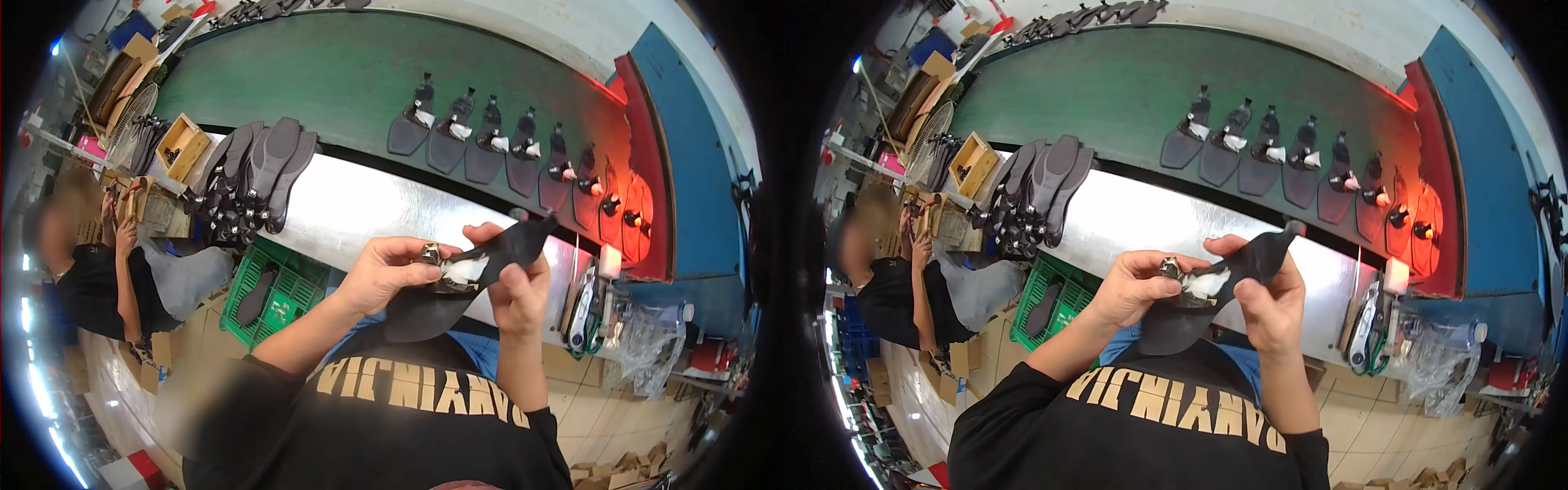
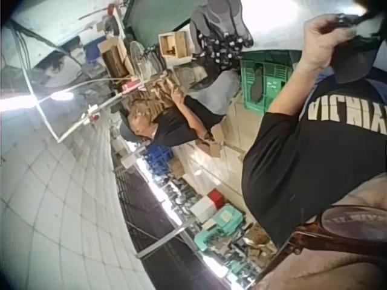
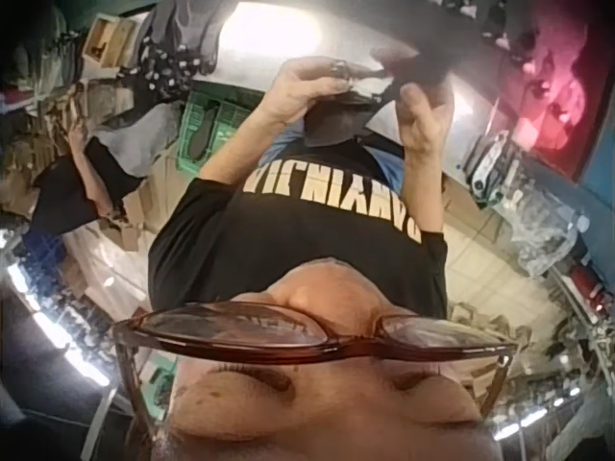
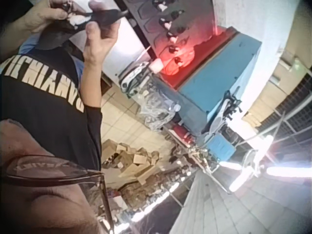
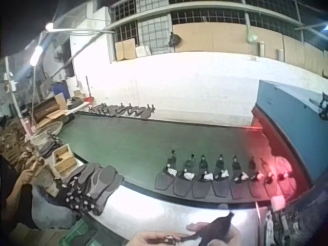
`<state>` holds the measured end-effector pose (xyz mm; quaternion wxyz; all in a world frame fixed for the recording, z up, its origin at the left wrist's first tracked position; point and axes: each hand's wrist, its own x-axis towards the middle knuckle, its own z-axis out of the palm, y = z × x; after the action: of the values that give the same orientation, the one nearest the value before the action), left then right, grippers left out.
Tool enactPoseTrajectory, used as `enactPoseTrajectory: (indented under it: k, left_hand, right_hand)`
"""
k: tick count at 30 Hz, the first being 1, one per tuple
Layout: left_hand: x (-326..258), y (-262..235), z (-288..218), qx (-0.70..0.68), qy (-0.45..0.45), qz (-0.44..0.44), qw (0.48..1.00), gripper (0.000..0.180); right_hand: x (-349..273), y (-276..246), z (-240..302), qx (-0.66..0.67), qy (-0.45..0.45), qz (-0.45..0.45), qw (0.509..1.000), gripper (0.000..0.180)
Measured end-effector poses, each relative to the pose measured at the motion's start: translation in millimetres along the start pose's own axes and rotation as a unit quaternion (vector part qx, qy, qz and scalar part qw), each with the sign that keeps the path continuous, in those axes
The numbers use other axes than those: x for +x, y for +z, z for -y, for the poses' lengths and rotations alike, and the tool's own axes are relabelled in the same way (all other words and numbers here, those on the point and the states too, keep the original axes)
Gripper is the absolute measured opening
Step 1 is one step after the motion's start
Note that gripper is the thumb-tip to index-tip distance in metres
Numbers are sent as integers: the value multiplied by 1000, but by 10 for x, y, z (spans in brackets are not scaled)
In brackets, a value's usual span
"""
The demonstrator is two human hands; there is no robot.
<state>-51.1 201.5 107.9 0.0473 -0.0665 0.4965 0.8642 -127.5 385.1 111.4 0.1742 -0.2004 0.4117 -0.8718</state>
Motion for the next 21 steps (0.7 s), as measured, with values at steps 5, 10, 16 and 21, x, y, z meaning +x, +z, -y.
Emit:
enactPoseTrajectory:
  k: [5,10,16,21]
  left_hand:
    - [11,-116,78,-39,21,-9,999,26]
    - [-17,-233,111,-34,8,-23,999,31]
    - [-1,-270,175,-50,16,-47,998,32]
    - [9,-279,186,-26,25,-41,998,33]
  right_hand:
    - [45,-95,106,27,-14,-16,999,31]
    - [-243,-36,13,-294,10,31,955,27]
    - [-323,-4,-115,-332,11,-9,943,48]
    - [-346,-9,-192,-307,15,-15,951,47]
